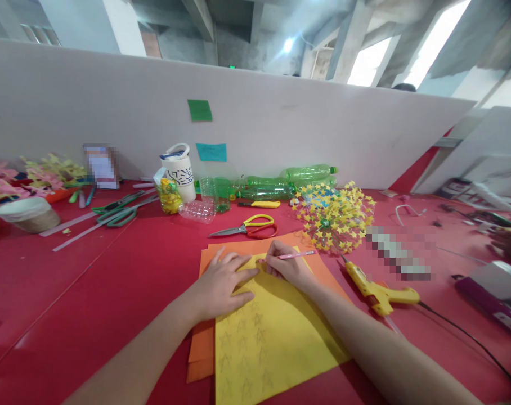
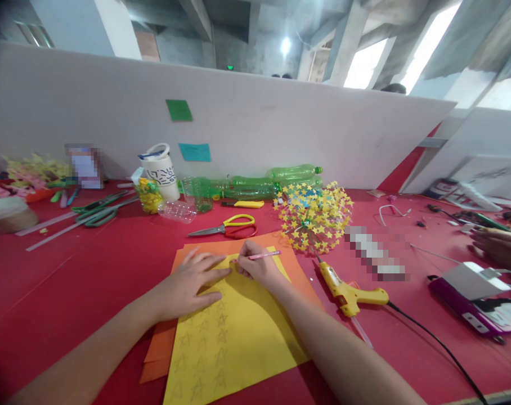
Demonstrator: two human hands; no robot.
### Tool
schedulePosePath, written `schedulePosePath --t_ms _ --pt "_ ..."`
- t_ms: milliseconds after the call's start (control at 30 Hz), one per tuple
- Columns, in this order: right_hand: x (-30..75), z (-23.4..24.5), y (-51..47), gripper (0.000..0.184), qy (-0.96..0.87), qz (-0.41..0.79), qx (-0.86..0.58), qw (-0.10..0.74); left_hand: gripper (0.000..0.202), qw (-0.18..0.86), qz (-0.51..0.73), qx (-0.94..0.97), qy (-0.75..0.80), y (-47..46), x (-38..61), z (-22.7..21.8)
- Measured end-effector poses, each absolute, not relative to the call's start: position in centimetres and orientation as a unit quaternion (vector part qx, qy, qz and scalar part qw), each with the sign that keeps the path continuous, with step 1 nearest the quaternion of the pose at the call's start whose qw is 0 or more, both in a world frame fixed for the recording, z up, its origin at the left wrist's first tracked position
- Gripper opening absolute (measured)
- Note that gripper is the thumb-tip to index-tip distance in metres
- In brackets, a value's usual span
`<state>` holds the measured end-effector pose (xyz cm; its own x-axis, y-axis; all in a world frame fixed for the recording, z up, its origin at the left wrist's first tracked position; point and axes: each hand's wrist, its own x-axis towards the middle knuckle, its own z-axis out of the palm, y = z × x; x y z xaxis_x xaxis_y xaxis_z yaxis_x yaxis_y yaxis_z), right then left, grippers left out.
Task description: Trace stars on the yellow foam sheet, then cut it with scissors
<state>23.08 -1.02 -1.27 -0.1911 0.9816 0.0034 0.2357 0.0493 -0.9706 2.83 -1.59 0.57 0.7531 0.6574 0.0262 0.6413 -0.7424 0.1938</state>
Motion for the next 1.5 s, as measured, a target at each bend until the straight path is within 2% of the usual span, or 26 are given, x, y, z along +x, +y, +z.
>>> schedulePosePath --t_ms 367,633,733,933,1100,1200,1500 --pt "23.1 -1.9 -0.8 0.008 -0.612 0.483 -0.479 0.403 0.044 0.087 0.051 0.932 0.349 -1.6 2.8 0.7" --pt "24.4 0.3 -0.6 0.018 -0.537 0.510 -0.474 0.476 0.044 0.076 0.056 0.934 0.346 -1.5 2.7 0.4" --pt "24.7 0.7 -0.7 0.007 -0.554 0.507 -0.477 0.455 0.044 0.069 0.058 0.932 0.350 -1.4 2.7 0.2" --pt "23.7 -1.0 -0.7 0.006 -0.604 0.491 -0.472 0.415 0.042 0.054 0.072 0.926 0.366 -1.2 2.7 -0.2" --pt "23.5 -1.3 -0.8 0.012 -0.565 0.513 -0.487 0.425 0.042 0.053 0.095 0.921 0.374 -1.1 2.6 -0.1" --pt "23.5 -1.5 -0.7 0.008 -0.566 0.513 -0.478 0.433 0.039 0.061 0.107 0.923 0.365 -1.2 2.6 0.1" --pt "23.1 -1.9 -1.0 0.007 -0.612 0.467 -0.489 0.410 0.039 0.074 0.060 0.933 0.348 -1.4 2.7 -0.1"
